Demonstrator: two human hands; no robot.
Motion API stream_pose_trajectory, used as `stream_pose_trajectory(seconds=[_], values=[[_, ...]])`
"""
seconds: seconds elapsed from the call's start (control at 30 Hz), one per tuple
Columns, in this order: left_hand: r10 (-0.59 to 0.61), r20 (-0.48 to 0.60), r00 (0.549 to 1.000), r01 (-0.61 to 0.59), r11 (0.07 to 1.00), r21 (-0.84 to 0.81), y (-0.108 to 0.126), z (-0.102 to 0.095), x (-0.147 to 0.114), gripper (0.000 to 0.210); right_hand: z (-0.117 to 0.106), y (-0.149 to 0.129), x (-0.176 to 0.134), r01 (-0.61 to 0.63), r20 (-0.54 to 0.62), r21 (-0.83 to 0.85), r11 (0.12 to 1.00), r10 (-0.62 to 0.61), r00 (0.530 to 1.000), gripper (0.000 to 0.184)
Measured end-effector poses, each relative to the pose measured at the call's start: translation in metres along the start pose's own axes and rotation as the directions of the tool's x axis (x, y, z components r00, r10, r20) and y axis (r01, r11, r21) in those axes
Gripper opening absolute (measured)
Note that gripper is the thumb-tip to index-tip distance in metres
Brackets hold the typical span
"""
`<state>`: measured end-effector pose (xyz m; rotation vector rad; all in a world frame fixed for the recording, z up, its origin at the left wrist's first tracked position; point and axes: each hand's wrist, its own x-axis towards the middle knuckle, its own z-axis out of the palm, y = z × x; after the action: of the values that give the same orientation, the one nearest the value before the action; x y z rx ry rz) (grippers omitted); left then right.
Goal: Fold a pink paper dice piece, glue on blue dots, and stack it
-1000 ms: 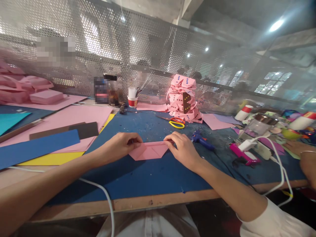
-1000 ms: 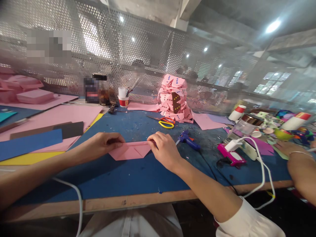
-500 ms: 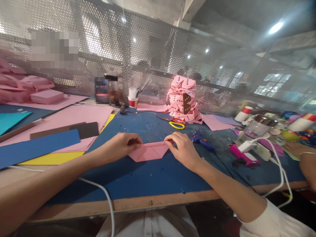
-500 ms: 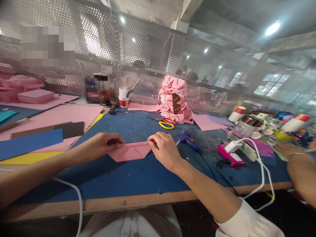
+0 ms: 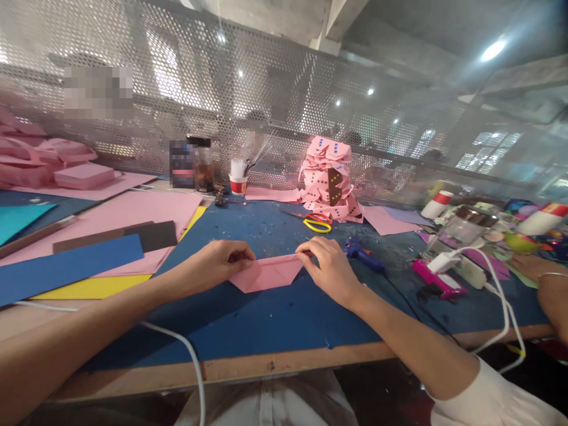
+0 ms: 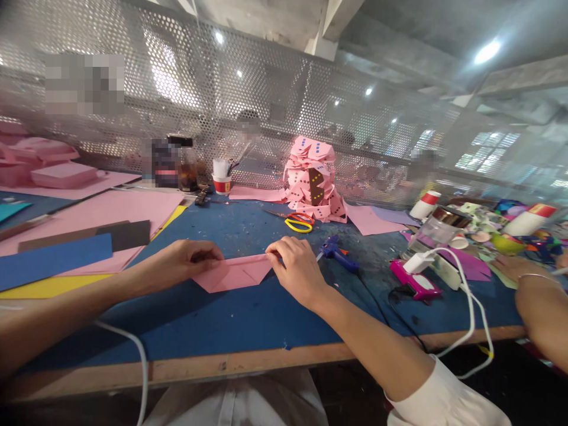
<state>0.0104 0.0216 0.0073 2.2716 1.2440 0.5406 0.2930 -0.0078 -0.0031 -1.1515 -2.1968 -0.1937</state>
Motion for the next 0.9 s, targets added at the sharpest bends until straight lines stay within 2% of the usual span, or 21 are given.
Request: stream_pose_trajectory(seconds=[0.17, 0.37, 0.57, 0.63, 0.73, 0.9], values=[[-0.024, -0.007, 1.000, 0.024, 1.000, 0.021, -0.001, 0.000, 0.001, 0.029, -0.001, 0.001, 0.000, -0.010, -0.001, -0.010, 1.000, 0.010, 1.000, 0.007], [0.002, 0.003, 1.000, -0.002, 1.000, 0.019, -0.001, 0.001, 0.001, 0.024, -0.002, 0.000, 0.001, -0.016, 0.006, -0.006, 1.000, 0.016, 1.000, 0.007], [-0.009, -0.009, 1.000, 0.009, 1.000, -0.025, -0.006, 0.002, 0.003, 0.024, -0.003, 0.000, 0.001, -0.033, -0.035, -0.020, 0.999, 0.032, 0.999, 0.006], [-0.015, -0.014, 1.000, 0.014, 0.998, -0.057, -0.008, 0.002, 0.004, 0.026, -0.004, 0.001, 0.001, -0.044, -0.073, -0.034, 0.998, 0.041, 0.997, 0.007], [-0.035, -0.012, 0.999, 0.033, 0.991, -0.131, -0.011, 0.001, 0.005, 0.030, -0.006, 0.000, 0.001, -0.056, -0.155, -0.062, 0.996, 0.046, 0.987, 0.017], [-0.083, 0.010, 0.997, 0.081, 0.937, -0.341, -0.007, -0.001, 0.006, 0.034, -0.009, 0.000, 0.001, -0.059, -0.233, -0.037, 0.998, 0.049, 0.971, 0.024]])
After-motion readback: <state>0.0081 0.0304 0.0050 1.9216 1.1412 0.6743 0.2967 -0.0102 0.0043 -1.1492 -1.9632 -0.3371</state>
